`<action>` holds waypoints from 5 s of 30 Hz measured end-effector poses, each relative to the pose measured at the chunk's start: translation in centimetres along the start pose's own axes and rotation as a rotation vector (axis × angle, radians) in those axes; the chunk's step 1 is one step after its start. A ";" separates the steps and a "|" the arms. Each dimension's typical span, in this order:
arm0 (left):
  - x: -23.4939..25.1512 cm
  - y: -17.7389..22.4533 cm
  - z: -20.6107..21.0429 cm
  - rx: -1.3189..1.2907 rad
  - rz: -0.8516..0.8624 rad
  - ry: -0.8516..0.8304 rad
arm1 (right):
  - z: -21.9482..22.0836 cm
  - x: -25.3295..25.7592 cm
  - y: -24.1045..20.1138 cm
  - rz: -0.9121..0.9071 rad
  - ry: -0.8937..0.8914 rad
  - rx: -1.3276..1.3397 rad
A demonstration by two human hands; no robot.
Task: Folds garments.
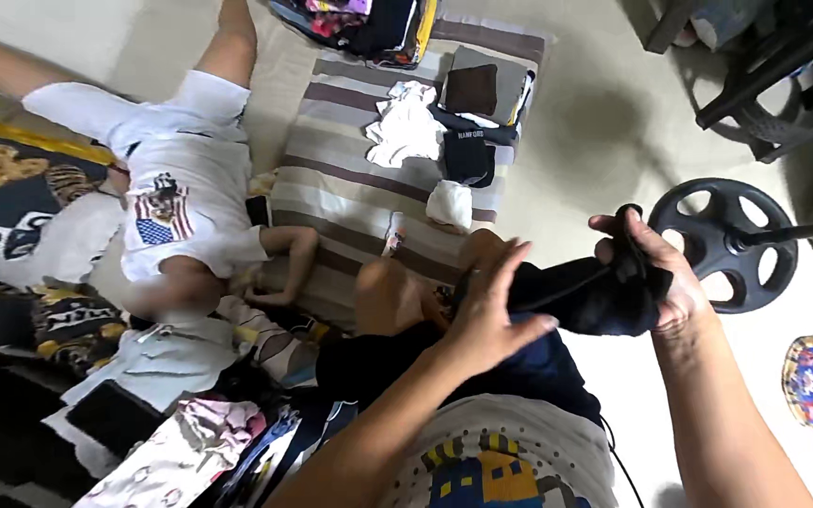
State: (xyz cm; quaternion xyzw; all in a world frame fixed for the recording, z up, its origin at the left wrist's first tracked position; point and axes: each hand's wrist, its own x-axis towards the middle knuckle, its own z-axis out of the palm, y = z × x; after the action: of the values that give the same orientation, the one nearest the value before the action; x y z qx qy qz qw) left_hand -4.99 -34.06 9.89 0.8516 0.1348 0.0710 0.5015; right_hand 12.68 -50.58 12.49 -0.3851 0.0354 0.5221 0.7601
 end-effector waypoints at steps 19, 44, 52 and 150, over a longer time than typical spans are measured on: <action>2.1 0.5 -8.1 -0.211 -0.380 0.037 | 0.8 0.1 0.5 -0.139 0.063 -0.453; -1.7 -7.5 -0.5 -0.762 -1.212 0.304 | -5.0 -3.4 -3.6 -0.414 0.426 -1.037; -3.5 -8.3 -0.1 -0.964 -1.015 0.389 | -2.8 -3.2 0.7 -0.370 0.385 -0.934; -9.5 1.1 -7.5 -0.326 -0.643 -0.463 | 7.7 -1.5 18.1 -0.072 0.013 -1.106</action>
State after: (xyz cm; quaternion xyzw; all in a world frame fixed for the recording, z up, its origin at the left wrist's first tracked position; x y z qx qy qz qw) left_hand -15.75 -31.18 14.64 0.6692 0.2644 -0.2616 0.6433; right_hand -5.52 -44.03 8.63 -0.7311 -0.2527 0.4342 0.4617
